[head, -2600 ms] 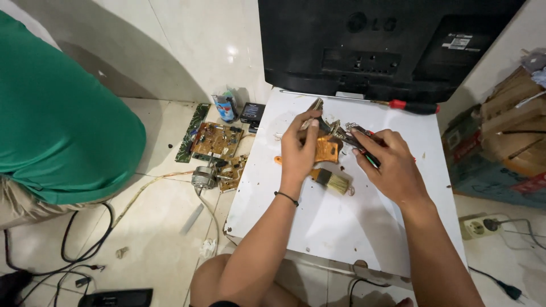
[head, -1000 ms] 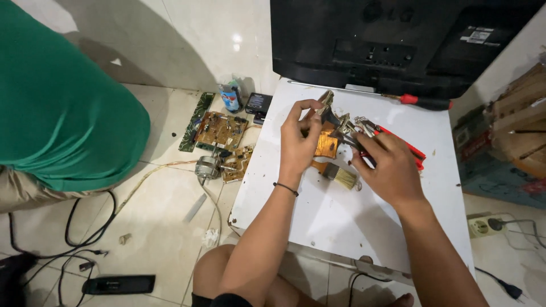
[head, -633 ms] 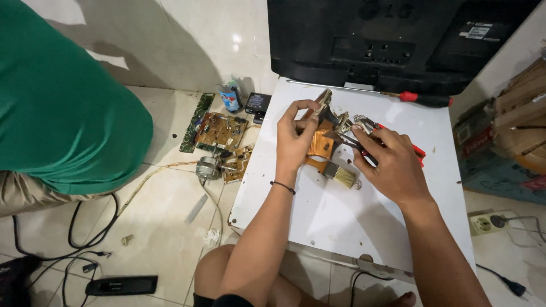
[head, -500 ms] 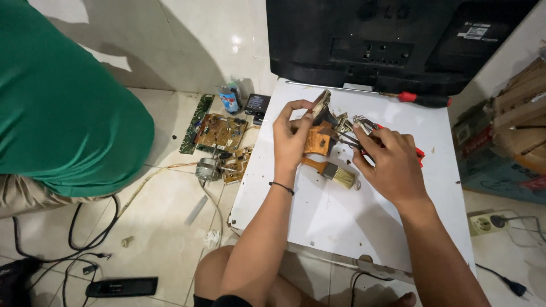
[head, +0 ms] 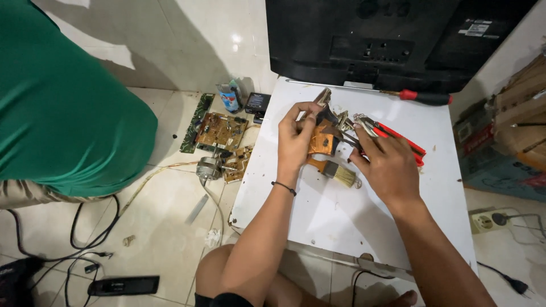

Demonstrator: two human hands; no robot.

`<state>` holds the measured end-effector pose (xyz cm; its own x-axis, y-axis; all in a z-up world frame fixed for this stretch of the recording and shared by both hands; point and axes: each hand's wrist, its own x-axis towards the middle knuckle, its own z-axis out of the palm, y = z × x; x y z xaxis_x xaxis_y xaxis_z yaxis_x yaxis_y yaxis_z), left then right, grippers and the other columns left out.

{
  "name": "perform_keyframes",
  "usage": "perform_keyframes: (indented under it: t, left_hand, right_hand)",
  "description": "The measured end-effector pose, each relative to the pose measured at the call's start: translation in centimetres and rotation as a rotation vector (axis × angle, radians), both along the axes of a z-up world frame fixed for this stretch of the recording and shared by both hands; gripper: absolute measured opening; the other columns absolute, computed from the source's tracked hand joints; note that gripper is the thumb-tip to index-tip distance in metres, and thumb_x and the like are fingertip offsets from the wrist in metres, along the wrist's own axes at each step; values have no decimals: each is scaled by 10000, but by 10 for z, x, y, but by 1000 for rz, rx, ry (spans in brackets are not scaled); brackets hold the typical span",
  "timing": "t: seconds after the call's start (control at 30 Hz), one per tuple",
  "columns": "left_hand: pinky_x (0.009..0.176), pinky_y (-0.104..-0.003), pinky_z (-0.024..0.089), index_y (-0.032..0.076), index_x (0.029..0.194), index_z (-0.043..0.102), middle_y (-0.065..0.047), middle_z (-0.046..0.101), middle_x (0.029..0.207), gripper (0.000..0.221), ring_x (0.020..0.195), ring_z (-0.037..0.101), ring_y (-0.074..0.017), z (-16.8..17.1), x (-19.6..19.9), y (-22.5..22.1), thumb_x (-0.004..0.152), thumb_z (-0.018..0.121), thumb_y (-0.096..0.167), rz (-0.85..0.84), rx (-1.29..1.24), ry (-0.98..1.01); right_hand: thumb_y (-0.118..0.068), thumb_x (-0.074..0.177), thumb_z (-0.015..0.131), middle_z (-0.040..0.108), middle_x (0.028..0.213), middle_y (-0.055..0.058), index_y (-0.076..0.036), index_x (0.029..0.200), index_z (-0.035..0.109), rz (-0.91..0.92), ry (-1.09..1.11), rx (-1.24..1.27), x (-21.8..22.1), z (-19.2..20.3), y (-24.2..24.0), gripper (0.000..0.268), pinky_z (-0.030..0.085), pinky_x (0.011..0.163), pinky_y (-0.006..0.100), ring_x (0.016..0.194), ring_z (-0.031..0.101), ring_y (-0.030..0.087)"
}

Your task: Removing insulation tape from an electronic transformer using pliers and then cleaning it with a brush.

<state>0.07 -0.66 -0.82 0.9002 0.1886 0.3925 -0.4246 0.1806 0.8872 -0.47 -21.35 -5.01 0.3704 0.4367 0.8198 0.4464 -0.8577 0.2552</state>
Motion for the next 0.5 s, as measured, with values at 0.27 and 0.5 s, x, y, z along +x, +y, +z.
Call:
perform_keyframes:
  t: [0.27, 0.5]
  left_hand:
    - [541, -196, 423, 74, 1057, 700, 4, 512, 485, 228, 479, 450, -51, 1, -2, 2, 921, 530, 9, -20, 53, -16]
    - [522, -182, 409, 70, 1045, 715, 17, 516, 492, 225, 466, 449, -39, 11, -1, 7, 903, 556, -1, -79, 36, -24]
  right_hand:
    - [-197, 825, 812, 585, 659, -6, -179, 1045, 788, -6, 92, 36, 2, -9, -6, 222, 551, 625, 303, 620, 661, 192]
    - [-206, 840, 827, 640, 641, 50, -153, 1019, 789, 47, 233, 92, -15, 15, -1, 190, 571, 587, 341, 609, 684, 240]
